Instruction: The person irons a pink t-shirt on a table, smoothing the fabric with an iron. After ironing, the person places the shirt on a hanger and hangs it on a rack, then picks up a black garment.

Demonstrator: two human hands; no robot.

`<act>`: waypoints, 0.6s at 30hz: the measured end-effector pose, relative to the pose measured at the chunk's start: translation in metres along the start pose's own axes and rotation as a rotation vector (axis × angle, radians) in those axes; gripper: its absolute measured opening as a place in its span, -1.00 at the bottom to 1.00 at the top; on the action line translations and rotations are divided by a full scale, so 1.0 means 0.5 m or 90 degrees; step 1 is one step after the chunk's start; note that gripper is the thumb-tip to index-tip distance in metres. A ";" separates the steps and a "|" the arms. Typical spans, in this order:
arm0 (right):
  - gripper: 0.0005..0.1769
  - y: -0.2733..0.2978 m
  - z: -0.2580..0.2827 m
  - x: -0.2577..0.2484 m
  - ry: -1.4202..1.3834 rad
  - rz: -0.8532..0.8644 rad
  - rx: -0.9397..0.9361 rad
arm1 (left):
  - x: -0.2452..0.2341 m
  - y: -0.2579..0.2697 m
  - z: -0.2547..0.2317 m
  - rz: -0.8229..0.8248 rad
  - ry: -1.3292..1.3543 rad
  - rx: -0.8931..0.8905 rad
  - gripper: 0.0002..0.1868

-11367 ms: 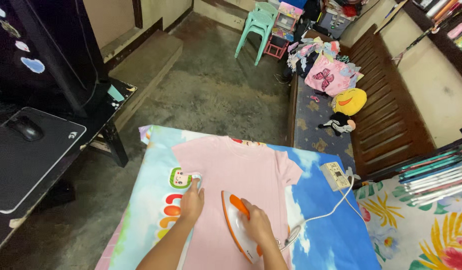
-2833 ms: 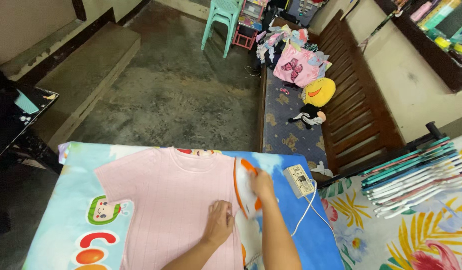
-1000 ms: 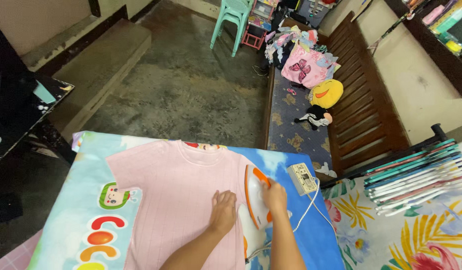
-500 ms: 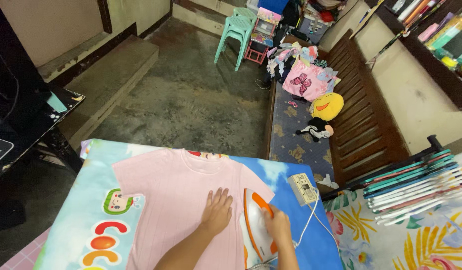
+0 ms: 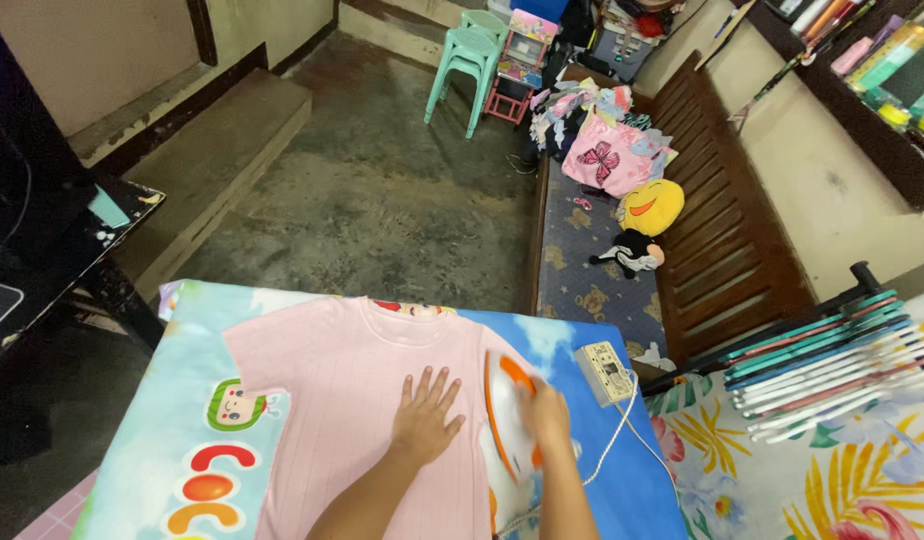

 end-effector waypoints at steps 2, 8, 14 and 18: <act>-0.52 0.046 -0.027 -0.029 -0.010 -0.020 0.059 | -0.009 -0.004 0.003 0.011 0.000 0.000 -0.23; -0.50 -0.021 -0.005 -0.046 0.036 -0.058 0.050 | -0.003 0.001 0.006 -0.015 -0.002 -0.004 -0.24; -0.53 -0.088 -0.039 -0.021 0.041 -0.048 0.023 | 0.035 0.027 0.075 0.002 -0.016 -0.046 -0.23; -0.53 -0.034 -0.091 -0.036 0.023 -0.032 -0.034 | 0.040 0.050 0.220 -0.042 -0.031 -0.139 -0.23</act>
Point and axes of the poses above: each hand's wrist, its own y-axis away from the middle knuckle, its own x-axis out of the palm, z = x × y, the point moved 10 cm from there along -y, towards the middle knuckle, and after that the axes turned 15 degrees about -y, right-handed, at the moved point
